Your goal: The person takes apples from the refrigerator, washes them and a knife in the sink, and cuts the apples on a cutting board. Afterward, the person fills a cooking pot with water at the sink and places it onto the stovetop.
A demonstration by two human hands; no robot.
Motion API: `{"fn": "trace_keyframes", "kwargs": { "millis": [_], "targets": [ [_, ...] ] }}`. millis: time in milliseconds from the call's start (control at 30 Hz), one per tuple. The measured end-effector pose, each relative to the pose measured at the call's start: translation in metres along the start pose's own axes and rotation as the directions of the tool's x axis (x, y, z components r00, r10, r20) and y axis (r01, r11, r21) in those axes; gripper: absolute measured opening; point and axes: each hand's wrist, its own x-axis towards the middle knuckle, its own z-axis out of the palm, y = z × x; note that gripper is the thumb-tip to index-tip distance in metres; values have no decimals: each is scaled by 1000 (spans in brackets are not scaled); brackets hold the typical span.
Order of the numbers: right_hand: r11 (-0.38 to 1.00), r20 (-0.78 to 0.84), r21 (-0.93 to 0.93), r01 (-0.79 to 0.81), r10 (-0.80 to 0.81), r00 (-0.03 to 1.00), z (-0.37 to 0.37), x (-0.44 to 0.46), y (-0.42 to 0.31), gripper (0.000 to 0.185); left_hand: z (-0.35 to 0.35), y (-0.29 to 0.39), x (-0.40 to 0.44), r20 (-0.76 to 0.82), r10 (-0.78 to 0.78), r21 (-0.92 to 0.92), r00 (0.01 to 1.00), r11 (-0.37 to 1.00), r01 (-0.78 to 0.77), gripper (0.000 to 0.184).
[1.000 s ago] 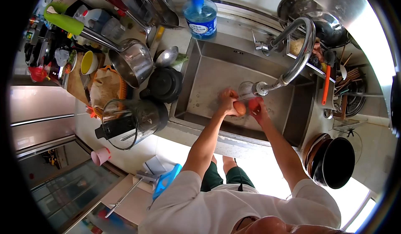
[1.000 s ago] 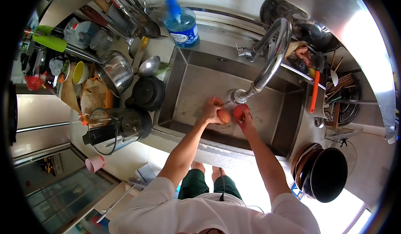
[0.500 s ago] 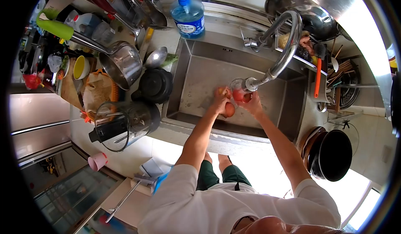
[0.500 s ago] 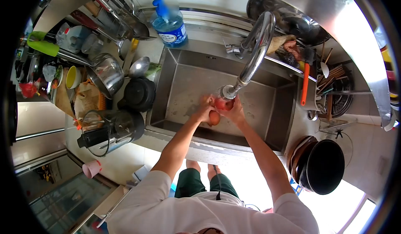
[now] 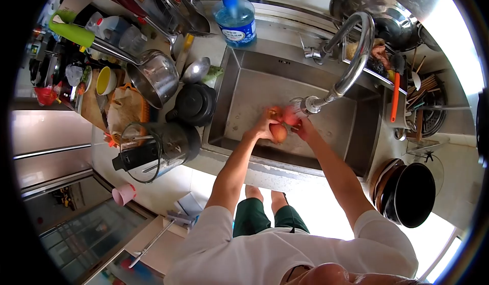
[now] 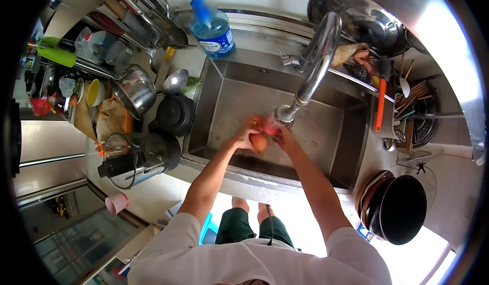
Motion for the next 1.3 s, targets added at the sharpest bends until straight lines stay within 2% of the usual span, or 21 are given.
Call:
{"fn": "trace_keyframes", "kwargs": {
  "millis": [67,133,200,267,333,400,433,467,567,667,700,767,800,867,900,1000,1033,1133,1167,1267,1300],
  "targets": [
    [978,162,205,-50,16,987,0,13,14,56,4,-6,6,35,15,-175,999,985,-8,76],
    [948,212,319,6,-77,974,3,25,20,56,6,-10,8,49,43,-113,998,993,-37,77],
    [915,224,403,7,-106,969,6,17,20,59,-3,18,5,71,60,214,996,974,-74,76],
    [890,218,456,-21,-89,972,5,-3,-1,65,-4,33,6,-43,197,177,979,966,-187,67],
    [858,201,512,-52,-60,978,-12,-21,-15,71,-2,52,5,-104,257,139,961,960,-242,64],
    [829,192,557,-52,-67,979,-19,-44,-30,76,-5,84,3,-109,253,95,961,965,-243,65],
    [816,187,577,-39,-85,979,-16,-63,-41,78,-8,99,0,-53,247,49,968,968,-245,77],
    [802,184,597,-24,-107,977,-13,-78,-51,80,-8,111,1,-47,282,38,958,959,-281,77],
    [842,155,539,20,-123,980,-13,-101,-69,76,-5,137,4,-25,358,70,933,932,-355,78],
    [849,139,528,16,-104,985,-24,-101,-73,75,-4,154,4,-69,409,-19,910,911,-411,74],
    [848,142,530,8,-98,985,-29,-97,-73,75,-4,156,3,-80,388,-138,918,908,-395,73],
    [913,97,392,114,-164,982,-21,-96,-76,75,-5,154,-1,-95,333,-370,938,863,-344,73],
    [934,77,318,161,-194,978,-17,-95,-75,75,-6,150,-3,-55,266,-493,962,831,-258,73],
    [908,86,400,127,-175,981,-12,-89,-69,76,-4,141,-6,48,139,-704,989,707,-66,74],
    [891,91,440,108,-163,982,-9,-88,-66,76,7,112,-2,110,153,-787,982,617,-8,83],
    [890,28,446,90,-114,993,-10,-75,-54,75,5,111,-8,176,142,-977,974,147,155,93],
    [907,2,408,102,-112,994,-9,-73,-53,75,7,105,-9,152,137,-983,979,125,135,102],
    [930,36,333,157,-179,983,0,-70,-57,68,10,101,-10,91,154,-982,984,-149,114,107],
    [928,30,327,180,-200,979,6,-71,-61,67,9,106,-11,64,147,-988,987,-129,83,112],
    [927,2,313,206,-218,976,16,-74,-70,62,8,120,-11,32,96,-964,995,-260,56,114],
    [932,-16,309,190,-195,981,14,-75,-71,60,10,120,-8,-2,97,-980,995,-199,17,112]
  ]
}}
